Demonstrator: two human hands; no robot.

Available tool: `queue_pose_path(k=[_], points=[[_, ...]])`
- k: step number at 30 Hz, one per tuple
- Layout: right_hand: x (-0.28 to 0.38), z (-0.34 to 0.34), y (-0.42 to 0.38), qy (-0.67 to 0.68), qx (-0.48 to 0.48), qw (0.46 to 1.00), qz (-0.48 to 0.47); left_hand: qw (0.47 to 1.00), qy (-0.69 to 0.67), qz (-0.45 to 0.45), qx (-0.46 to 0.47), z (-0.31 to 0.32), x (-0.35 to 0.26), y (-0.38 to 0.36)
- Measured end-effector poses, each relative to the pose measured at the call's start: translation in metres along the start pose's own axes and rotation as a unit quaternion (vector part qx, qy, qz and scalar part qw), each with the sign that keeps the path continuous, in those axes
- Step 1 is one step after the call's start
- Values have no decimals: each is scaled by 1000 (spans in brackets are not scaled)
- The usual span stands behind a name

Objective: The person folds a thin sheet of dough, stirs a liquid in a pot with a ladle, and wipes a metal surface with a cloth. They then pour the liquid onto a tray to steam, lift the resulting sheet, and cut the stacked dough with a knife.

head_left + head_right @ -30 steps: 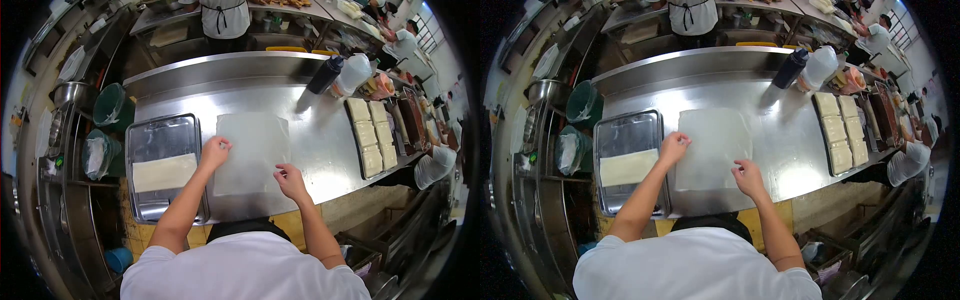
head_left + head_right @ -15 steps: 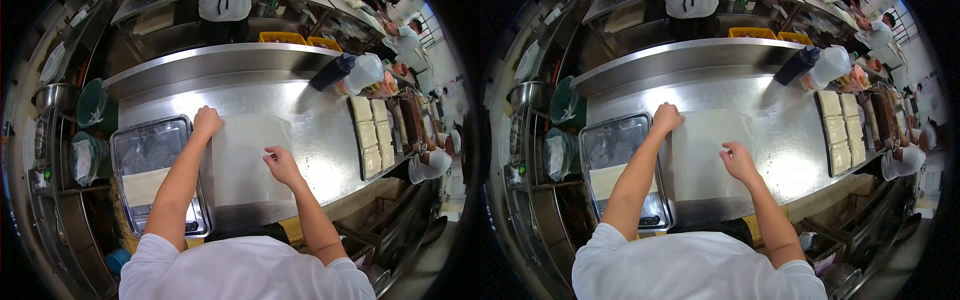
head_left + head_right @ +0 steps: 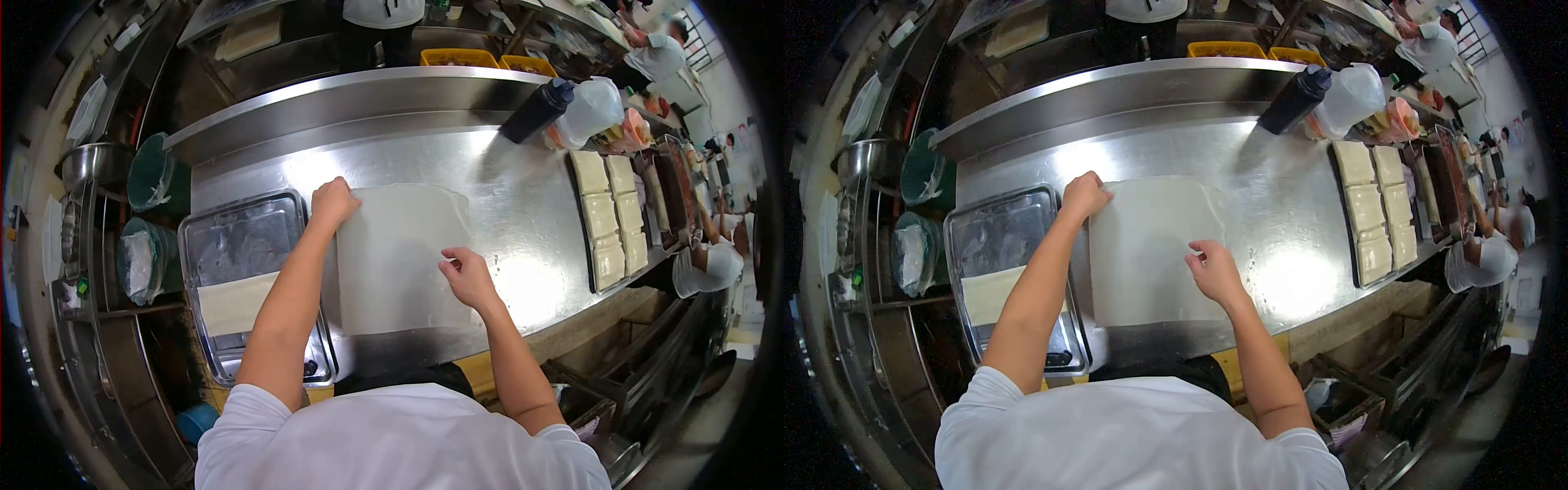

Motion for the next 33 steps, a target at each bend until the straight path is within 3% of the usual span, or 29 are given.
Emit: queue_pose_path(k=[4,7,10,13,16,19,22,28,33], points=[[-3,-7,-5,9,-6,1000,-3,998,48,36,-29,-3,-7,-2],[-7,-12,-7,7,-6,1000,3,999,23,44,-19,0,-8,1],[-10,-15,-7,3,-6,1000,6,1000,11,-2,-25,-3,0,-2],[-11,-18,-7,-2,-6,1000,3,998,53,30,7,-4,-6,-4],[-8,-21,-6,-6,-9,1000,1,994,39,94,-26,-11,-12,-4],[-8,-22,-2,-12,-5,1000,14,996,-50,59,36,4,2,11],[-7,-18,6,-13,-2,1000,12,995,-55,82,-20,7,7,15],[11,-3,32,-32,14,999,-26,990,-47,80,105,3,1,6],[38,11,52,-32,30,998,-47,991,-90,94,35,6,-5,4]])
Point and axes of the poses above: each hand's wrist, its own y-axis towards the middle knuckle, its own z-axis out of the palm, x = y × z, the point moved 10 cm from there along y, towards the middle knuckle, and after that the axes turned 9 degrees about y, right-handed, at the moved point
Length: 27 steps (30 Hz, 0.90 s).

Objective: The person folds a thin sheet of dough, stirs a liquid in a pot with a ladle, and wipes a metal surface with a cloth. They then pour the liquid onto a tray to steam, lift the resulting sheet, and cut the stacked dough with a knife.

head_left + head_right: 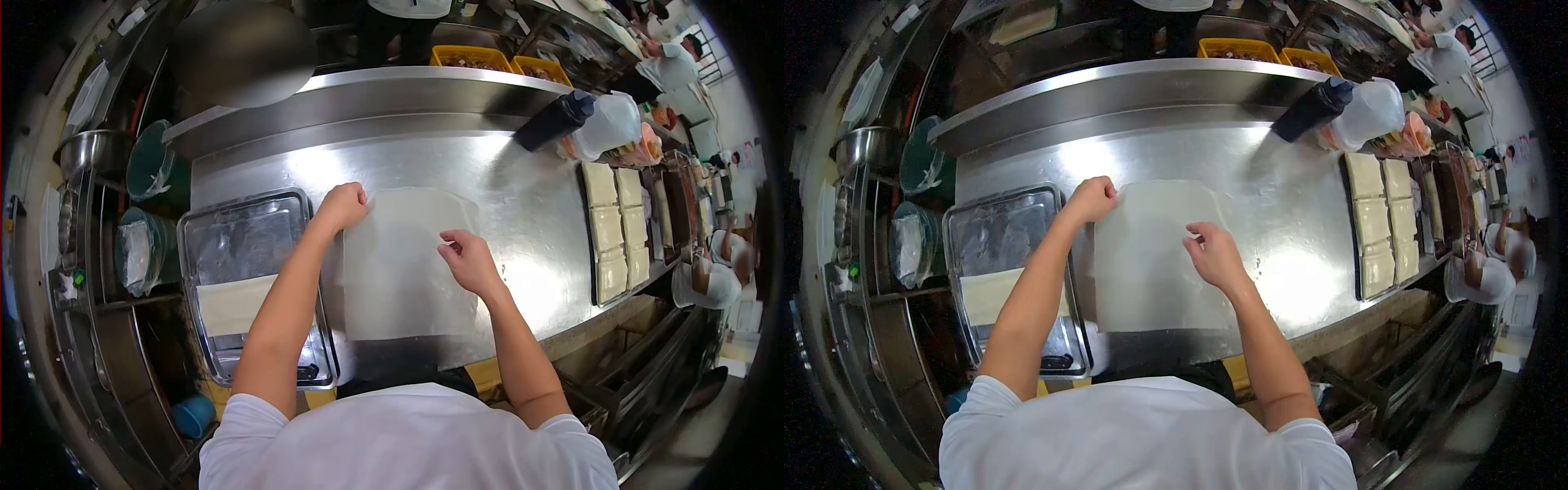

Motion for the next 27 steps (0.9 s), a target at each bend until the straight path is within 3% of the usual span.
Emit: queue_pose_path(k=[4,13,23,27], points=[[8,12,8,5,12,1000,-2,997,-32,-5,-65,-1,11,2],[1,16,9,-10,33,999,21,998,7,-49,43,10,20,7],[10,29,69,-10,56,998,-2,979,-189,-81,-15,8,30,1],[40,53,128,-66,78,992,-71,971,-215,-90,-58,-18,15,-16]])
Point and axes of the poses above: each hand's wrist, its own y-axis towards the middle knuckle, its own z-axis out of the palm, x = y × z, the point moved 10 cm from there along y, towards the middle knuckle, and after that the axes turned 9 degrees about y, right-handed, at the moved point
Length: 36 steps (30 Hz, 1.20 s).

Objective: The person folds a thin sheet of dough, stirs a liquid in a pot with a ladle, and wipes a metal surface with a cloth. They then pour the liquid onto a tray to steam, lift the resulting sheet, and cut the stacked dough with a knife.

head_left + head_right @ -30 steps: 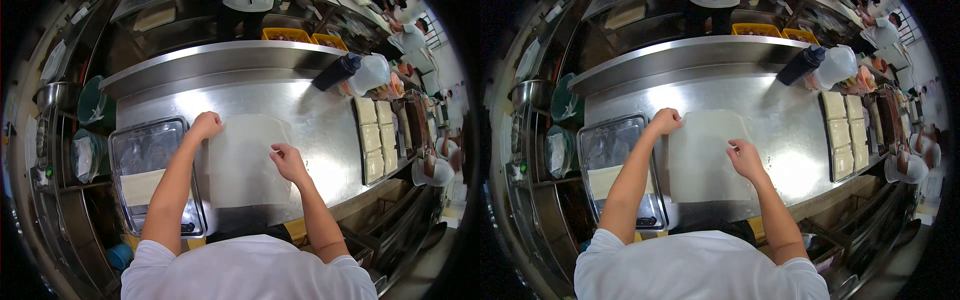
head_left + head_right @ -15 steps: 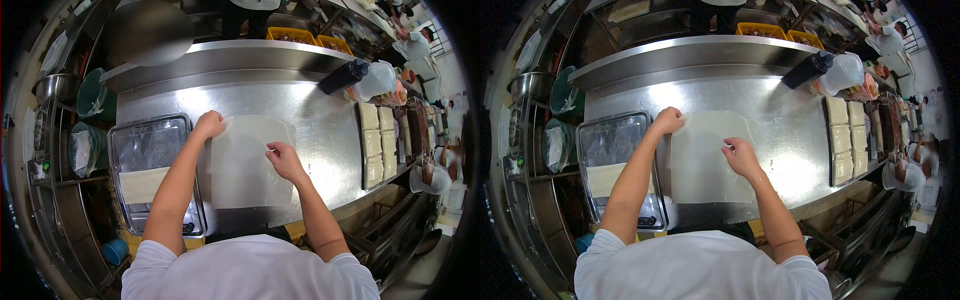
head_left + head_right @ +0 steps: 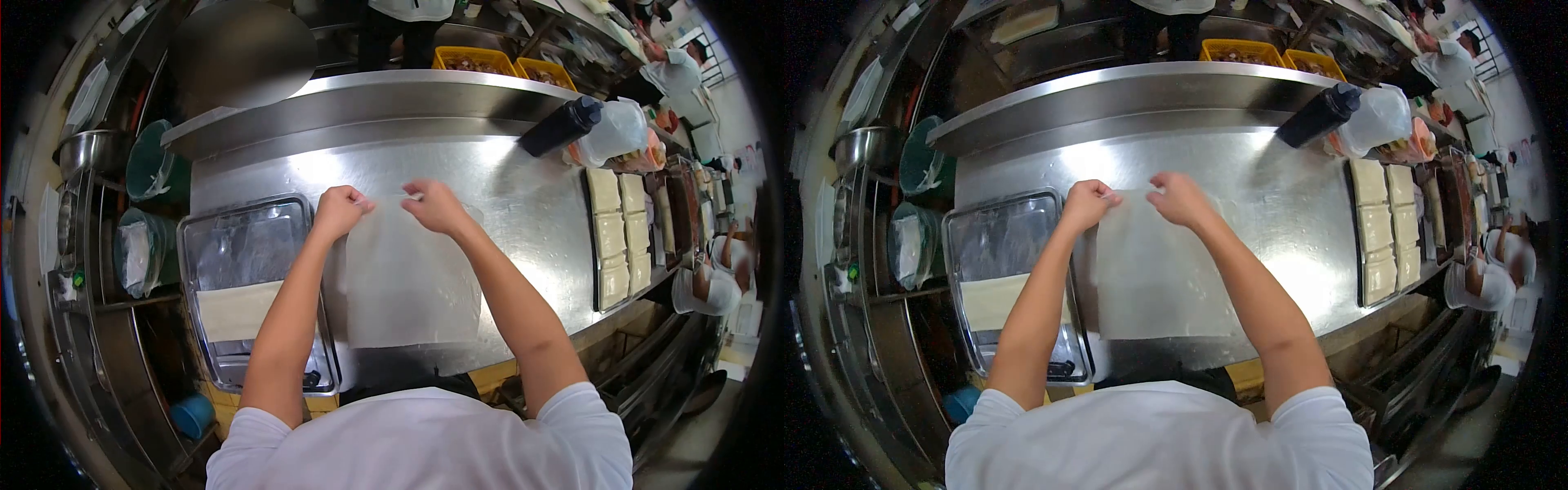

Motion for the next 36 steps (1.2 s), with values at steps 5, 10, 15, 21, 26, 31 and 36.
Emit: queue_pose_path(k=[5,10,15,21,26,31,36], points=[[9,64,58,-80,218,972,-27,1000,-21,13,-4,-10,-16,-20],[-33,59,52,-210,339,905,146,998,-63,19,2,-17,-17,-19],[-61,18,34,-384,363,846,73,998,-49,27,8,-17,0,2],[-76,-41,5,-369,198,906,-63,997,-17,-5,75,6,21,26],[-104,-57,-8,-299,203,931,48,992,-61,-39,108,27,34,42],[-116,-65,-13,-287,154,945,30,991,-12,-44,128,27,8,36],[-115,-80,-22,-216,95,970,50,977,171,37,118,26,-2,43]])
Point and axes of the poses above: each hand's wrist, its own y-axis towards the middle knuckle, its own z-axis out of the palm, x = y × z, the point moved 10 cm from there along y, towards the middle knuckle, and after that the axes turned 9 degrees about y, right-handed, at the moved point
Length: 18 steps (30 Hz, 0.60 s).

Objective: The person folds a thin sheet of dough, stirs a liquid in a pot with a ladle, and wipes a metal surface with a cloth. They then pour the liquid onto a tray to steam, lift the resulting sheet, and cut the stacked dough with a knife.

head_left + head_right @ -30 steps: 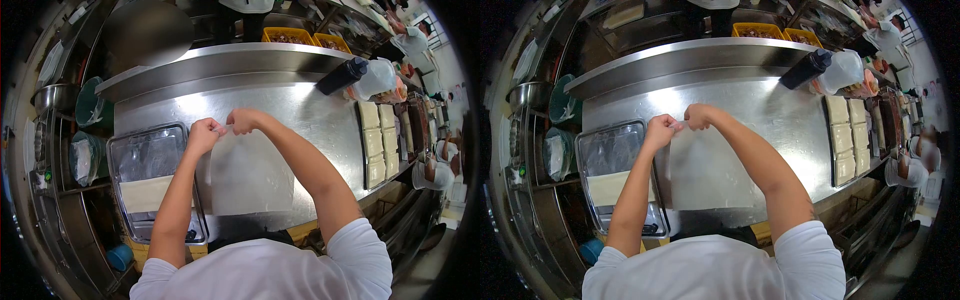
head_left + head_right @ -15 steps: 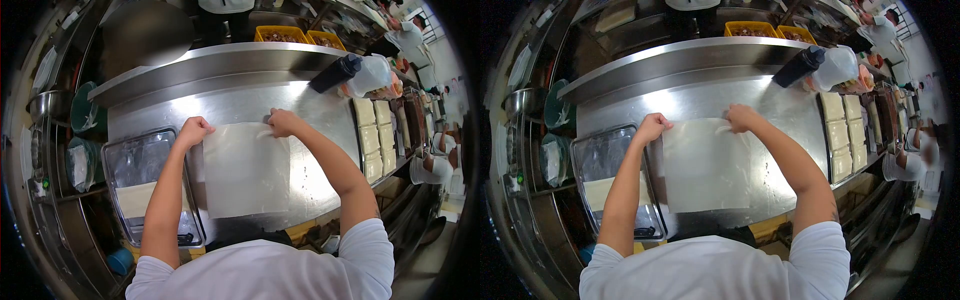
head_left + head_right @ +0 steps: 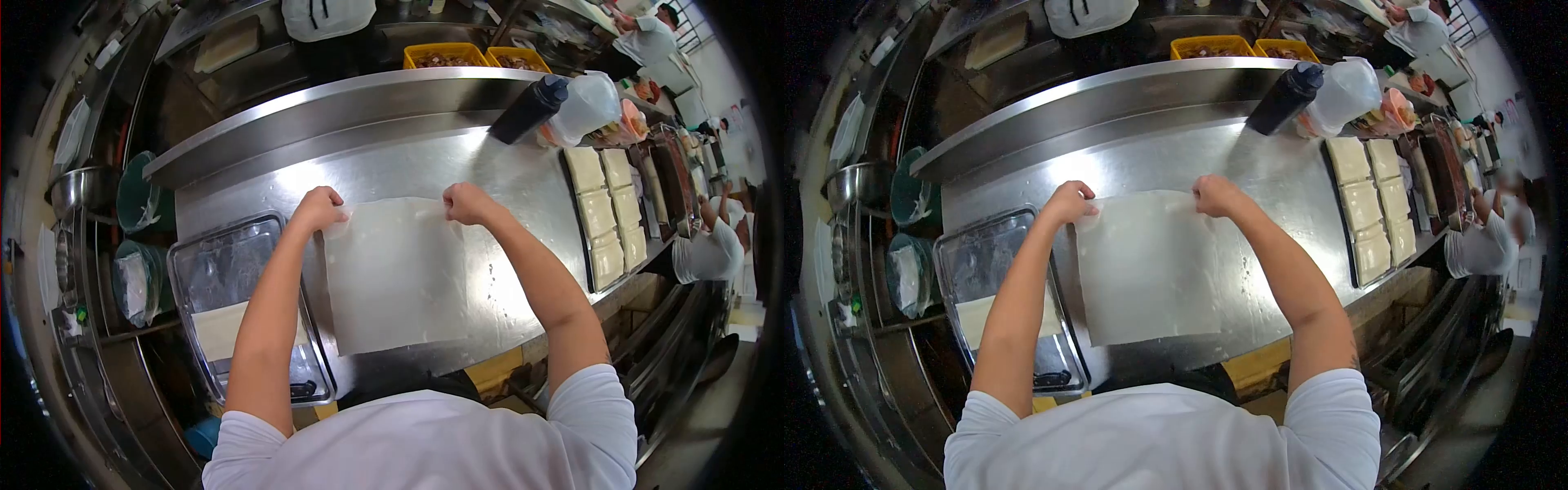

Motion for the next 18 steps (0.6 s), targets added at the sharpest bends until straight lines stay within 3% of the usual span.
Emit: queue_pose_path(k=[4,11,18], points=[[-1,-12,-18,39,-51,998,18,997,66,-10,30,-1,-4,-3],[16,-34,-72,87,-156,984,2,998,30,18,-54,-27,-17,-47],[26,-18,-157,121,-240,963,20,980,-23,87,-177,-37,-32,-148]])
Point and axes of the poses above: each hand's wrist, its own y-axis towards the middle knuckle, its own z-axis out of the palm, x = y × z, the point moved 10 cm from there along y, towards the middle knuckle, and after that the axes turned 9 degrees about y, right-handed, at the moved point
